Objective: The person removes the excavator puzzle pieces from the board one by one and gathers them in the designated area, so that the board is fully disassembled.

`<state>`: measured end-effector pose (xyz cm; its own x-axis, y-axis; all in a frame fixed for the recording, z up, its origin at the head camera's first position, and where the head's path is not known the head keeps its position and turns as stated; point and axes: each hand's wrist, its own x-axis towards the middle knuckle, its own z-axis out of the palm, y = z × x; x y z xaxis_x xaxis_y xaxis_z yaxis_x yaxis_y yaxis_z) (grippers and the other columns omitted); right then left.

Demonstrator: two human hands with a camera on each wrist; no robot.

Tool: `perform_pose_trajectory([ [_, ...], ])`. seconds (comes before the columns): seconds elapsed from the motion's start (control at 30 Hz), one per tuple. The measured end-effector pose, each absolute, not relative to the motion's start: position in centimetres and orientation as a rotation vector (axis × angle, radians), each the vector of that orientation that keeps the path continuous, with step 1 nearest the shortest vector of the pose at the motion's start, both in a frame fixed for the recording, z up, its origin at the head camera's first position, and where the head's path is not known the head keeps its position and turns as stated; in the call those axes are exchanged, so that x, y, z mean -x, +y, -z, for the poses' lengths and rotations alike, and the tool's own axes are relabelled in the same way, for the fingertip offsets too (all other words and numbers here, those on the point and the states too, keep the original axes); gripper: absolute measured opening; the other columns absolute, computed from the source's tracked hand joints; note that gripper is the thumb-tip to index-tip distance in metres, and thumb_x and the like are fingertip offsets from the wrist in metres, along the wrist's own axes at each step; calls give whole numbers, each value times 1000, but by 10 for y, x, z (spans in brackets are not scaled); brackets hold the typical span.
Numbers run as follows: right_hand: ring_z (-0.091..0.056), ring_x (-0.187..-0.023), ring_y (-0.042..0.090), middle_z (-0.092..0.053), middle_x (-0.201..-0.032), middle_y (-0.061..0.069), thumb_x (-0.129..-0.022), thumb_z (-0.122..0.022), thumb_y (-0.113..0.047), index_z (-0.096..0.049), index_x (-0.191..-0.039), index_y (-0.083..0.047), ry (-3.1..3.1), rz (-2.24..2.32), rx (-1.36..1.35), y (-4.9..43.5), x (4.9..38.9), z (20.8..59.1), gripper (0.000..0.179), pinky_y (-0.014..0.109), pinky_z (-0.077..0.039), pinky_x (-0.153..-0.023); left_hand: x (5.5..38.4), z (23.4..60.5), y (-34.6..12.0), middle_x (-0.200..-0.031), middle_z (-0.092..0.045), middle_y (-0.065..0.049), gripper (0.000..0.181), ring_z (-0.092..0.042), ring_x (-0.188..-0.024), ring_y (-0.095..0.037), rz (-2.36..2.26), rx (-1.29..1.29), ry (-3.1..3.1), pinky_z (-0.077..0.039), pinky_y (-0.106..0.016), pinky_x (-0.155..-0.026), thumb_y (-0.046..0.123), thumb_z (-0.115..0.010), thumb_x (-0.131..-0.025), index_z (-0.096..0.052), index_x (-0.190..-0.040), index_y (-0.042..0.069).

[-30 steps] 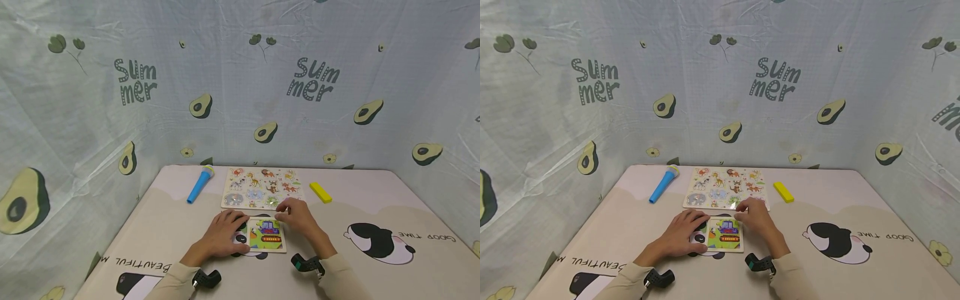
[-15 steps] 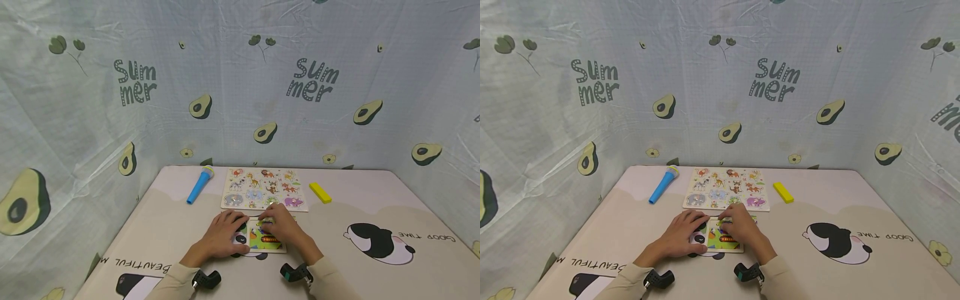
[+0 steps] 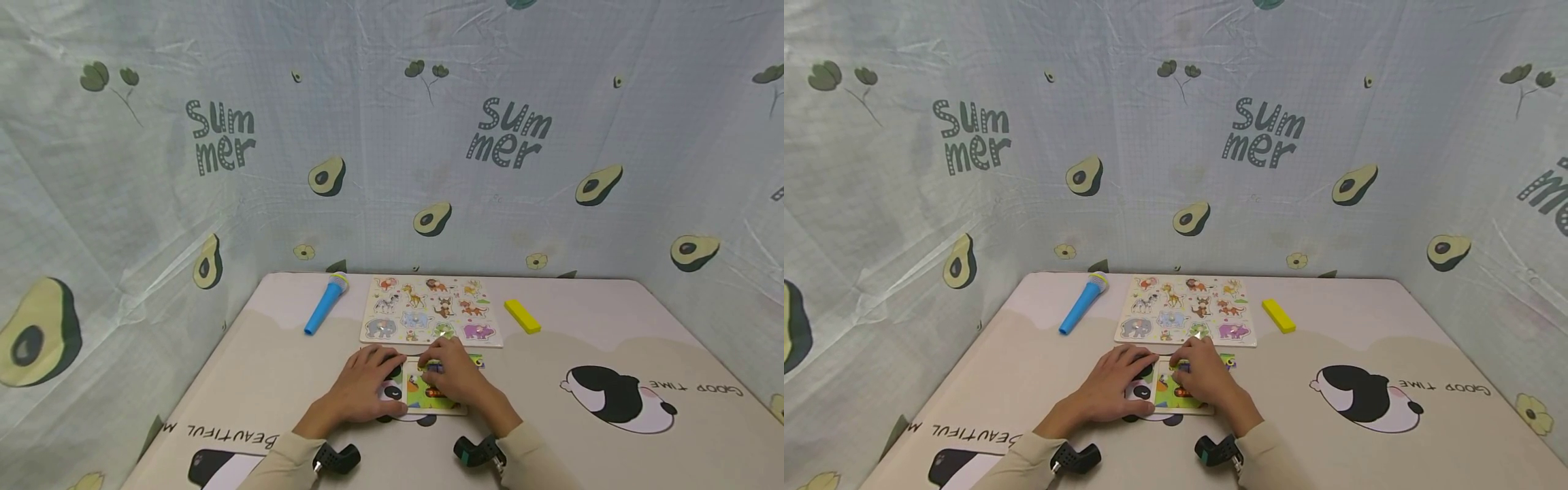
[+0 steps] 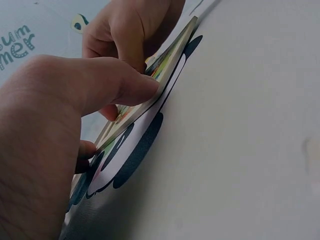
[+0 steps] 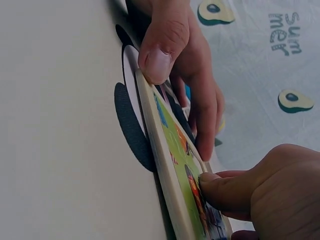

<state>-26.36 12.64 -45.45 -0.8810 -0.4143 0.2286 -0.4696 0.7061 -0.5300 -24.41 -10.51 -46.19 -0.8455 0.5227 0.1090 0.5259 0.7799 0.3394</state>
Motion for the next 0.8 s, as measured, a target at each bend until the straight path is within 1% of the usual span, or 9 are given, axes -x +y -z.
perform_pose_trajectory([
  [0.3,-45,-100,21,-60,-110,3,-87,-77,-9,-72,-94,-18,-2779,-931,-734,124,263,458,12,45,-45,-87,244,463,-106,-151,-45,0,85,-30,-145,-32,571,875,-2942,-24,-60,-117,65,-65,-79,-49,-151,23],
  [0.4,-45,-99,20,-60,-108,1,-87,-77,-8,-71,-94,-18,-2778,-940,-728,124,263,458,13,44,-45,-87,244,462,-106,-151,-45,0,85,-30,-145,-32,572,876,-2940,-24,-60,-117,64,-65,-79,-49,-151,23],
  [0.57,-46,-95,17,-64,-101,-4,-87,-77,-8,-70,-98,-16,-2794,-993,-701,123,262,457,15,41,-44,-86,243,462,-105,-151,-46,0,85,-30,-145,-32,574,879,-2935,-25,-60,-117,64,-65,-78,-49,-151,23],
  [0.7,-50,-93,17,-69,-101,-3,-87,-78,-7,-68,-101,-16,-2804,-1041,-667,123,262,458,19,41,-45,-87,243,462,-105,-151,-46,1,85,-30,-145,-32,575,879,-2935,-25,-60,-116,63,-66,-78,-50,-151,23],
  [0.8,-57,-98,19,-70,-106,1,-87,-78,-6,-65,-105,-15,-2789,-1091,-659,123,262,459,25,45,-48,-93,243,462,-105,-151,-46,1,85,-30,-145,-32,574,877,-2940,-25,-60,-116,64,-66,-78,-49,-151,23],
])
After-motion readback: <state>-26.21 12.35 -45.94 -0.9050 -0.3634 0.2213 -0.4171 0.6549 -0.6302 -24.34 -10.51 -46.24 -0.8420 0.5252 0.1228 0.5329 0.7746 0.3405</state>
